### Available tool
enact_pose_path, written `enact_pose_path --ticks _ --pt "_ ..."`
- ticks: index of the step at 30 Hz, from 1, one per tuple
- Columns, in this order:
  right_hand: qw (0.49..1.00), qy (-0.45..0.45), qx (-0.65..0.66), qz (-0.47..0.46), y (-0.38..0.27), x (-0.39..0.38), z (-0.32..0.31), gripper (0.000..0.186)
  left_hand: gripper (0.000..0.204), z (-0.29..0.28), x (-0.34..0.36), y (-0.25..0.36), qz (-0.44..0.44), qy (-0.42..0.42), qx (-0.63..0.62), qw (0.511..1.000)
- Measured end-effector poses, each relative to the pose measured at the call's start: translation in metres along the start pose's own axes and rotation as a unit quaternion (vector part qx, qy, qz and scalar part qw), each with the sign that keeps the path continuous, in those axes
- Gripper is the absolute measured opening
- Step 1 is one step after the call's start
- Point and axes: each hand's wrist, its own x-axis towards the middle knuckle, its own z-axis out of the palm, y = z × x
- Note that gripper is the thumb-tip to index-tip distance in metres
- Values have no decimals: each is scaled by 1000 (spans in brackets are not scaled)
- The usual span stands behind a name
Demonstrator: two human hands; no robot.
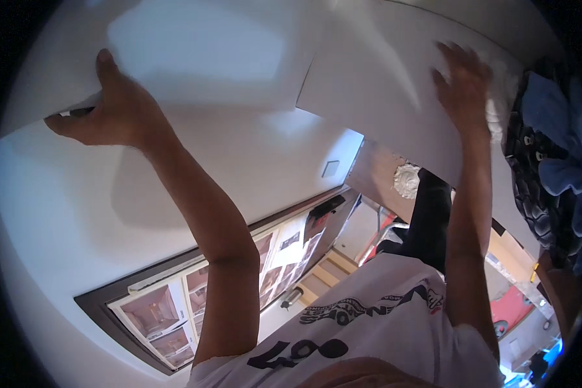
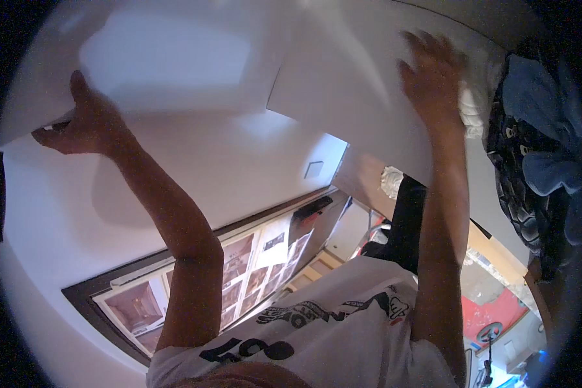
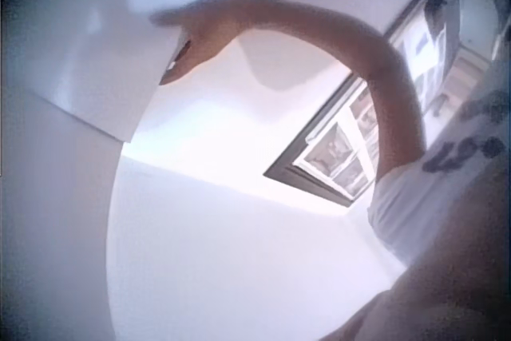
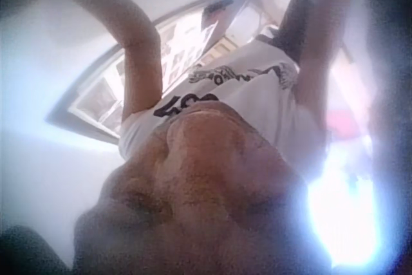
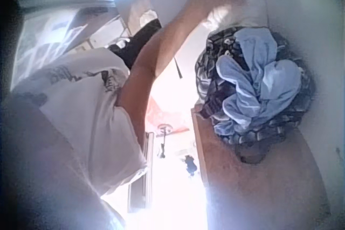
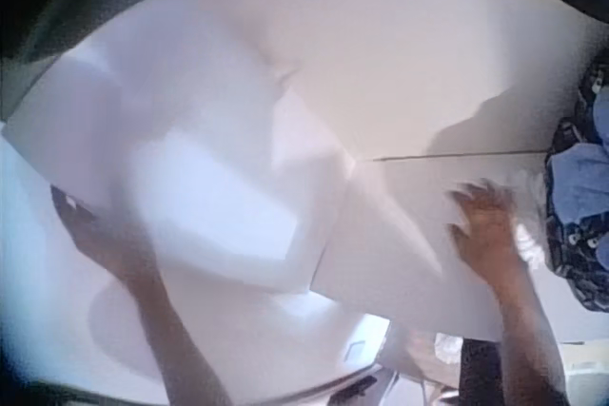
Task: The person walks through a renovation site, climbs a stepladder, and installs white cabinet panels into an overhead cabinet frame. They use a hammer to tap the panels into place and adjust their fit.
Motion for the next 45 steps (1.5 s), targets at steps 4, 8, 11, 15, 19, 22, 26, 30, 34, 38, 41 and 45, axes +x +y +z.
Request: enact_pose_path --ticks 4,8,11,15,19,22,26,30,34,38,41,45 --pt "998 -55 15 15 37 -28 -12 48 63 -8 1 12 -112 -25 73 991" --pt "999 -15 1 -33 49 -24 -25 45 50 -15 4 9 -115 -7 34 993" --pt "995 -103 15 -10 42 -12 -16 38 44 -20 11 2 -145 -12 39 989" --pt "951 35 307 32 -19 48 3 34 43 -34 9 -9 -146 17 70 987" --pt "818 149 547 94 -114 147 52 31 41 -31 15 -18 -100 11 72 992" --pt "804 108 571 124 -149 180 114 43 41 -16 19 2 -144 10 9 990" --pt "865 198 446 116 -175 166 166 45 49 -28 7 -9 -139 -4 1 990" --pt "836 115 509 170 -183 175 150 41 55 -40 7 -18 -121 43 21 992" --pt "835 321 442 59 -207 232 86 40 62 -34 8 -9 -158 49 10 986" --pt "892 225 392 16 -229 301 -43 46 56 -37 7 -15 -182 42 -49 981" --pt "869 348 351 -11 -239 359 -88 49 54 -33 10 -14 -161 35 -83 983" --pt "875 327 357 -20 -266 386 -154 53 49 -45 13 -15 -183 10 -157 971"
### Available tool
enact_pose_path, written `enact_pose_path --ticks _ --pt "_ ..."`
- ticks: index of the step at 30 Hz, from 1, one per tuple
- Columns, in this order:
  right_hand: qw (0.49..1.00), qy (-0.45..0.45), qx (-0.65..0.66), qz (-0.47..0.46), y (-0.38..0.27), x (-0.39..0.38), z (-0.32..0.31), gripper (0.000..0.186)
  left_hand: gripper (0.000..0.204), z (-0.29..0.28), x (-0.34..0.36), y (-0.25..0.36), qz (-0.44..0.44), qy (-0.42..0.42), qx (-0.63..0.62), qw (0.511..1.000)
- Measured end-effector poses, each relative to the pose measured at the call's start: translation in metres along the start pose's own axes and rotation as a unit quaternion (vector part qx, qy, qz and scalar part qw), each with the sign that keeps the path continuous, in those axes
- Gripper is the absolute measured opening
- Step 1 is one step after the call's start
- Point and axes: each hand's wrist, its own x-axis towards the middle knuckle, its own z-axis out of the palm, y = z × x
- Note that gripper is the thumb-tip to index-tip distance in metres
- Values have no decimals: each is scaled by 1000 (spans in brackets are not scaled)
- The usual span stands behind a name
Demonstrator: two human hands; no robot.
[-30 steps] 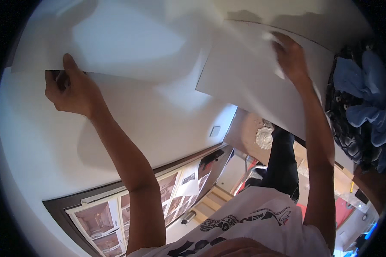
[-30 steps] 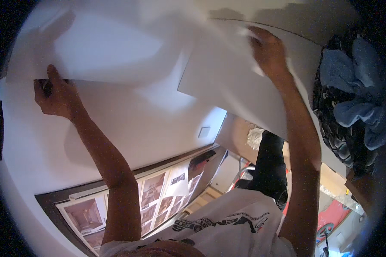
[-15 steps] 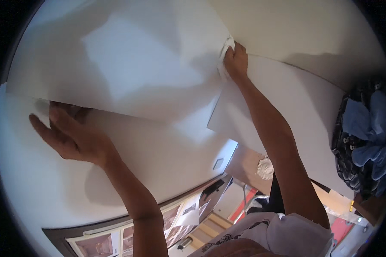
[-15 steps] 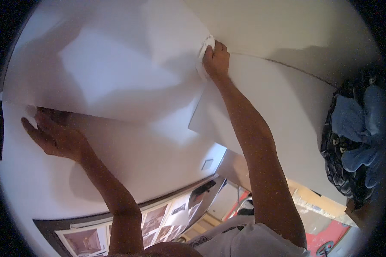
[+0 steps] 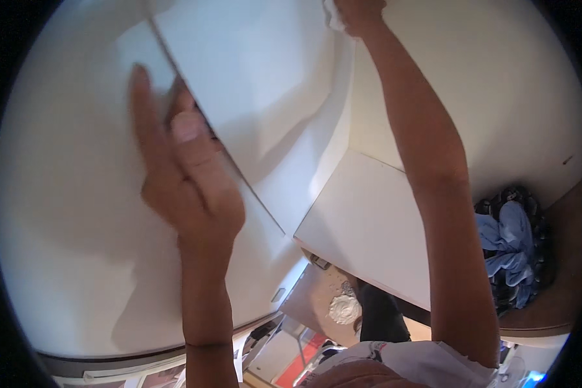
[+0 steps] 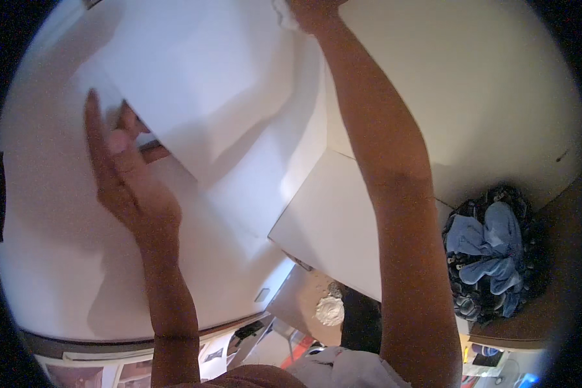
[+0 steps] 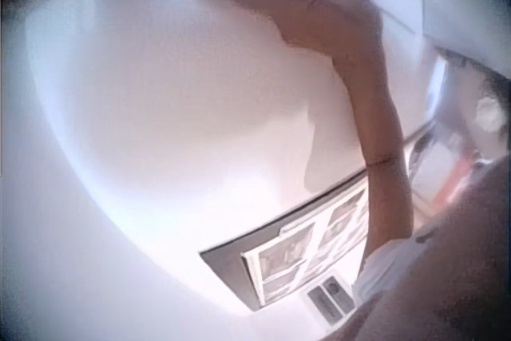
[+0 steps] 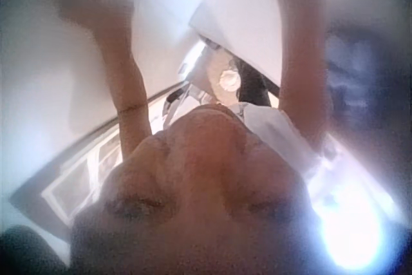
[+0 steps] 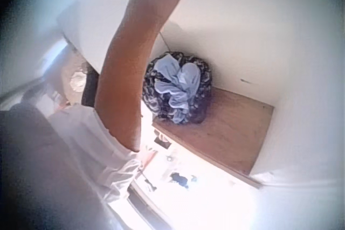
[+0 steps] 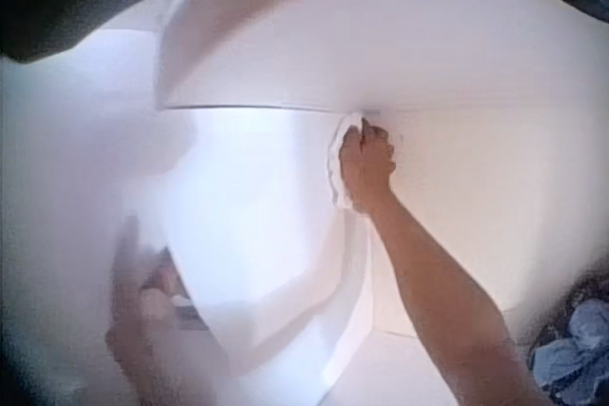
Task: The person walks through a renovation site, climbs a stepladder, and installs white cabinet panels into an overhead cabinet frame. They use a hammer to tap the panels into place and adjust their fit.
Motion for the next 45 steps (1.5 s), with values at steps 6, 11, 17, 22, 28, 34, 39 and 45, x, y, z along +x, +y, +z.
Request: enact_pose_path --ticks 6,11,17,22,28,34,39,45 --pt "998 -22 45 -48 7 12 0 52 41 3 8 -15 124 -7 39 991" --pt "984 -30 113 -133 -64 -51 -30 49 44 -1 6 -9 55 -21 20 998" --pt "987 -8 83 -136 -63 -58 -26 46 44 -2 4 -14 26 -8 -15 1000" --pt "992 -31 122 -1 -11 11 -22 47 44 0 5 -7 48 -5 44 998" --pt "990 -18 140 6 -59 -18 -24 45 39 -5 6 -3 -13 -21 -32 999" --pt "971 87 127 -182 -129 -83 -39 35 47 -11 11 -15 29 -65 11 997" --pt "925 86 258 -264 -170 -110 -53 29 40 -16 13 -6 37 -53 2 998" --pt "958 70 147 -238 -104 -98 -23 48 43 -26 9 14 -56 -107 -89 989"
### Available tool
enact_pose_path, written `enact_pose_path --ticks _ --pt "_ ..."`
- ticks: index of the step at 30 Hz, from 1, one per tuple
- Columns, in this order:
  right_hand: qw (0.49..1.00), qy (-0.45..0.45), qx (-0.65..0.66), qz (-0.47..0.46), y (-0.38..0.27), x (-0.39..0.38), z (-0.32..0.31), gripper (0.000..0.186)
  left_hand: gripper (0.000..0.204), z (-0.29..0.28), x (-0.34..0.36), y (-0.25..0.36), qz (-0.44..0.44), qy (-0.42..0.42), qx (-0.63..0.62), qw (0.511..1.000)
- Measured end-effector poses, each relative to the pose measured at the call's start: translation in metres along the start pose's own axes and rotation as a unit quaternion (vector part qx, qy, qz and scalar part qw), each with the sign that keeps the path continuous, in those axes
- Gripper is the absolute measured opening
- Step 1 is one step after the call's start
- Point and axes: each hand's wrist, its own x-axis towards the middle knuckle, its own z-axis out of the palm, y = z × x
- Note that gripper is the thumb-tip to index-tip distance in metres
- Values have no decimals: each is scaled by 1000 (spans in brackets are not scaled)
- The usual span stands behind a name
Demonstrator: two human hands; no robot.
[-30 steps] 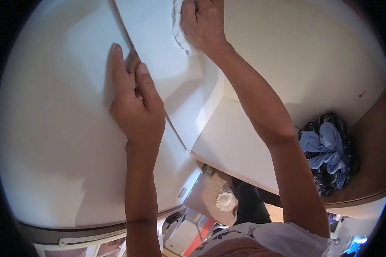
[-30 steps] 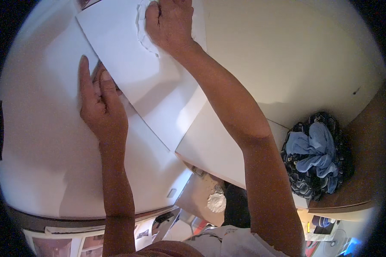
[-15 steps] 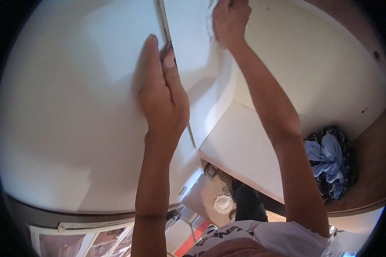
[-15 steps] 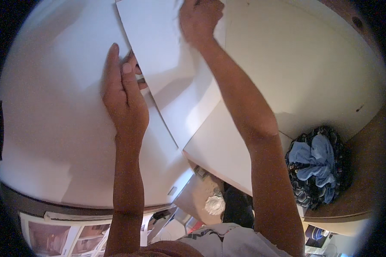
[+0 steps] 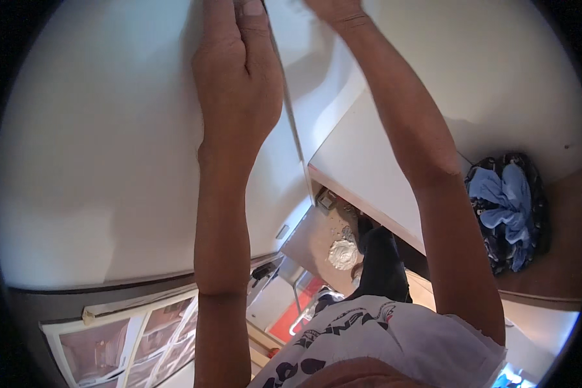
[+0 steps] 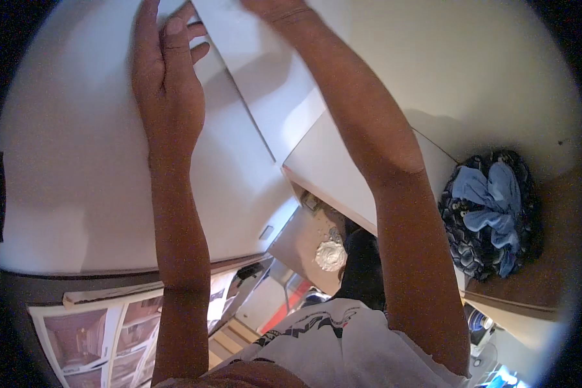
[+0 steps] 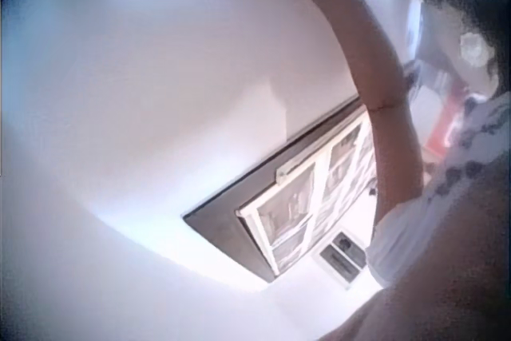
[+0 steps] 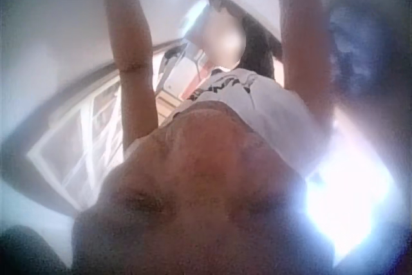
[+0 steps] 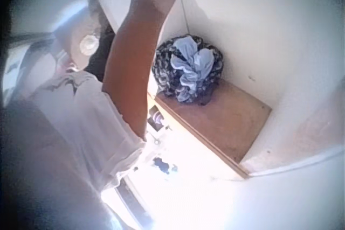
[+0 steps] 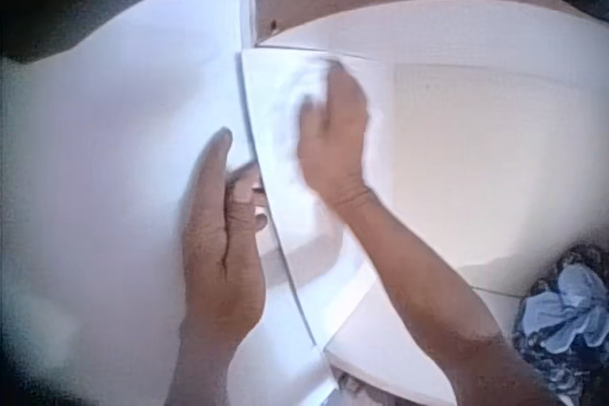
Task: The person walks through a renovation site, climbs a stepladder, and installs white cabinet panels into an overhead cabinet frame. They use a hammer to tap the panels into place and adjust their fit.
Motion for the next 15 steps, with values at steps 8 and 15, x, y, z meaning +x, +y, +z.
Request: enact_pose_path --ticks 8,15 --pt "951 -31 -60 301 132 -165 -27 54 37 -57 -117 20 8 161 210 964" --pt "754 7 95 650 94 -325 -69 56 15 -191 -207 77 115 53 609 783"
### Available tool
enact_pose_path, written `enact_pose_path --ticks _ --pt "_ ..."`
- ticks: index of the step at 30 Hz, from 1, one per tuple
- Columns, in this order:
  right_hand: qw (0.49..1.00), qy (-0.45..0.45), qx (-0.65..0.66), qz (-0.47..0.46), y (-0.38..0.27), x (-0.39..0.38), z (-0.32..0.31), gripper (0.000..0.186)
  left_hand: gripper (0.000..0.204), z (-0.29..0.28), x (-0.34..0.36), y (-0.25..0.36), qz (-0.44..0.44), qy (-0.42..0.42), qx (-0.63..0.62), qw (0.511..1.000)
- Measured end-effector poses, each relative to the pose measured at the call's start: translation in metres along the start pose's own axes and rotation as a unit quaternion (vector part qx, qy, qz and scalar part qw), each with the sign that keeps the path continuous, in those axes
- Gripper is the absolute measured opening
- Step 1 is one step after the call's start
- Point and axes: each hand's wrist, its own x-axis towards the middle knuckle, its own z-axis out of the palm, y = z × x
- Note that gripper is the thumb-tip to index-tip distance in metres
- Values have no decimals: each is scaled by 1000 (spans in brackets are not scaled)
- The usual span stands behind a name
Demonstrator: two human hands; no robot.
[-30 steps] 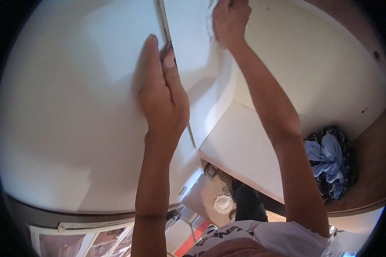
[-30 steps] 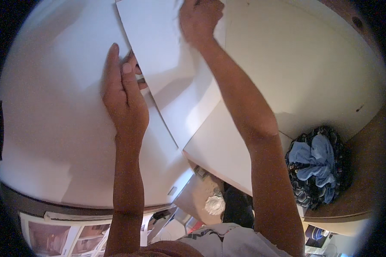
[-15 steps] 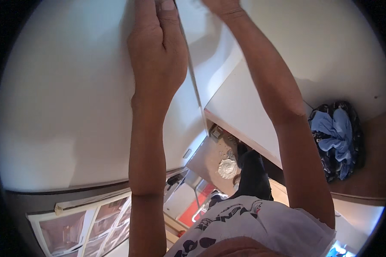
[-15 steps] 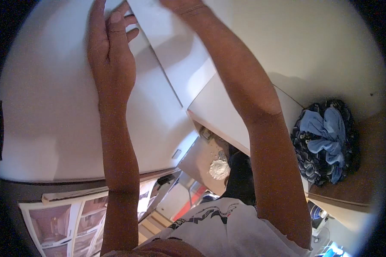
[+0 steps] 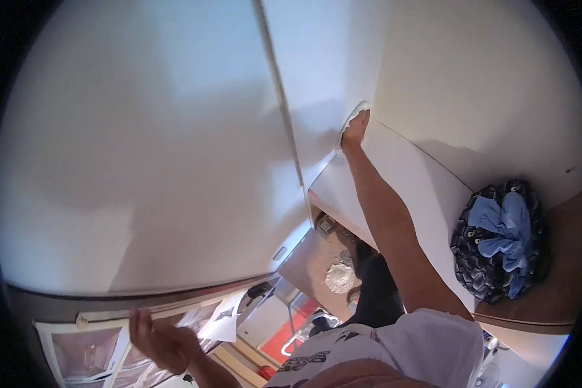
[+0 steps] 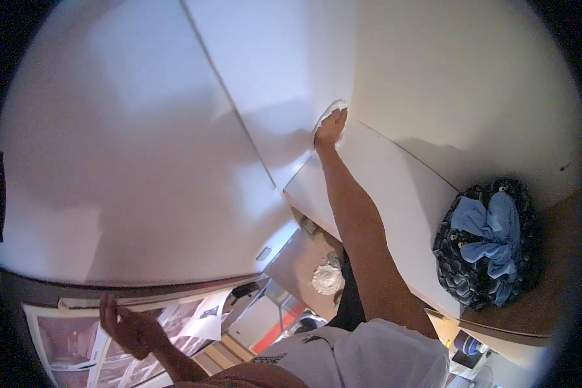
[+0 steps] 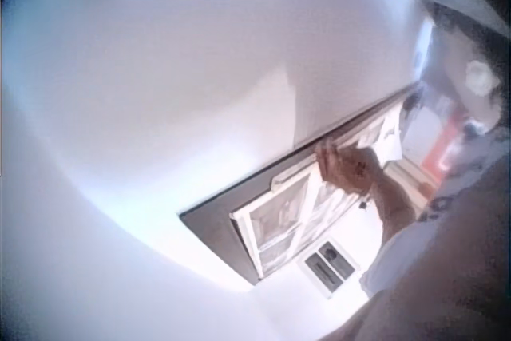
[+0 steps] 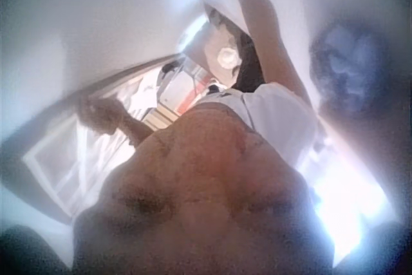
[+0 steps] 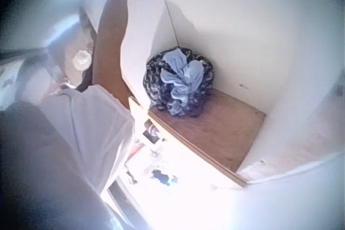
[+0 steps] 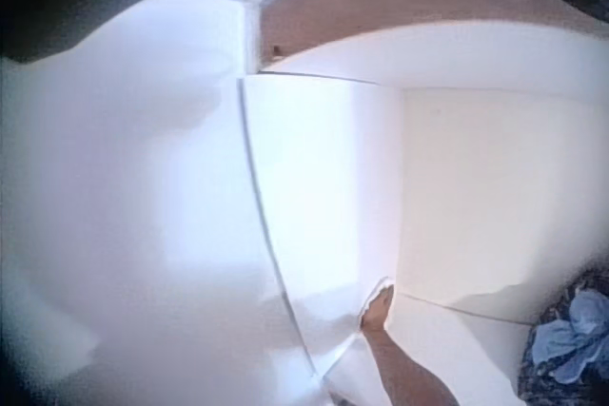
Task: The person walks through a renovation site, climbs a stepladder, and installs white cabinet panels into an overhead cabinet frame. They use a hammer to tap the panels into place and adjust their fit.
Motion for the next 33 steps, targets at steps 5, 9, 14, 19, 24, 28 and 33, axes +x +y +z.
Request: enact_pose_path --ticks 5,9,14,19,24,28,33 --pt "980 -10 -58 -191 -99 -51 53 55 28 -49 -10 -57 -59 63 257 963" --pt "891 -32 -145 -428 -258 -60 108 55 49 -11 -38 -96 -55 86 174 979" --pt "881 -42 -112 -458 -298 -68 120 55 65 24 -43 -73 -102 120 120 980" --pt "928 -73 -57 -362 -174 -113 80 53 72 30 -63 -78 -60 65 162 983" --pt "986 -44 -5 -160 21 -137 -6 55 78 43 -51 -65 -48 38 184 981" --pt "994 15 -45 -94 40 -142 0 53 80 41 -50 -62 -55 44 176 982" --pt "946 -29 -131 -297 -118 -162 62 48 75 39 -51 -62 -60 51 156 985"
